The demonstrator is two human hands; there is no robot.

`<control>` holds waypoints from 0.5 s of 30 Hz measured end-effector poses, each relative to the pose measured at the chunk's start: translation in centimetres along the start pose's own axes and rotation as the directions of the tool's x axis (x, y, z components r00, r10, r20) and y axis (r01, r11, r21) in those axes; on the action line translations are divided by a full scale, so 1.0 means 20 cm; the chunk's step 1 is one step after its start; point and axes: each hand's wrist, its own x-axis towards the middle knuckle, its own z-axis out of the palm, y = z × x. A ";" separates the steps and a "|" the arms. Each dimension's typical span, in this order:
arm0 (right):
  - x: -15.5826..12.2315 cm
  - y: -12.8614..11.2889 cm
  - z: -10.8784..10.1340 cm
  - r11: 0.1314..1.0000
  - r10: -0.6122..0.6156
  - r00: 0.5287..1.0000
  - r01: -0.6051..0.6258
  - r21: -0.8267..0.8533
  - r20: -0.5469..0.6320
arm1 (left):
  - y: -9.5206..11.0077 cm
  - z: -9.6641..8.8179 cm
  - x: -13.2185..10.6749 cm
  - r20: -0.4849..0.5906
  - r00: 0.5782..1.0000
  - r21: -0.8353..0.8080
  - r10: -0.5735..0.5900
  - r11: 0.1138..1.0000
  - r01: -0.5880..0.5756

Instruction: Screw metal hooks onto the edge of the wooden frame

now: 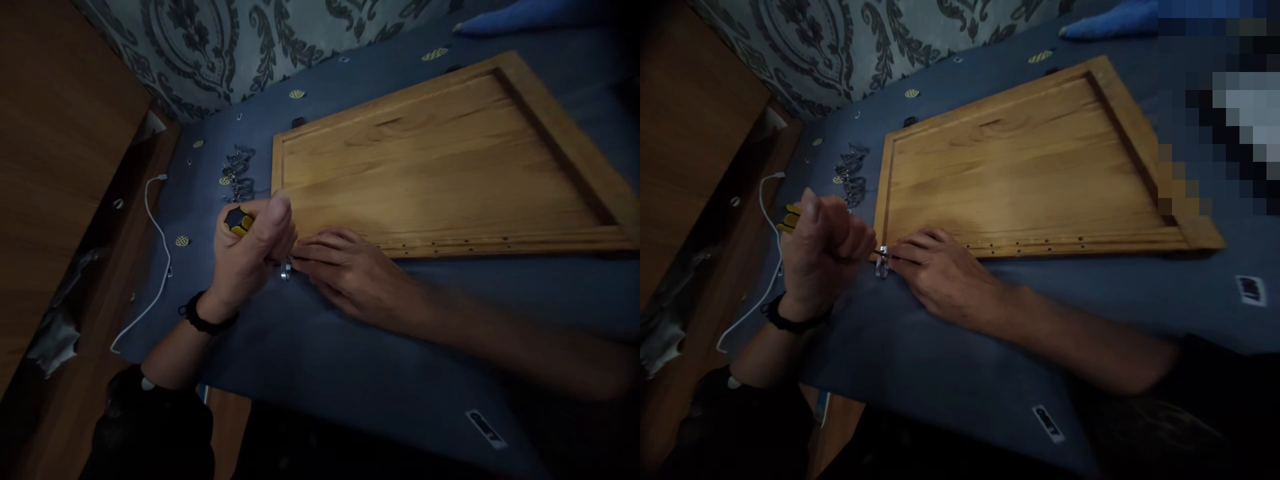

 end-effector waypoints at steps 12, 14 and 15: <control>0.00 0.01 0.01 1.000 -0.009 1.000 0.009 0.011 0.018 | 0.02 -0.07 0.00 0.173 0.979 -0.020 -0.104 0.994 0.109; 0.00 0.01 0.01 1.000 -0.014 1.000 0.014 0.019 0.014 | 0.02 -0.08 0.00 0.195 0.976 -0.012 -0.100 0.995 0.104; 0.00 0.01 0.01 1.000 -0.015 1.000 0.015 0.024 0.014 | 0.02 -0.08 0.00 0.195 0.976 -0.001 -0.101 0.995 0.103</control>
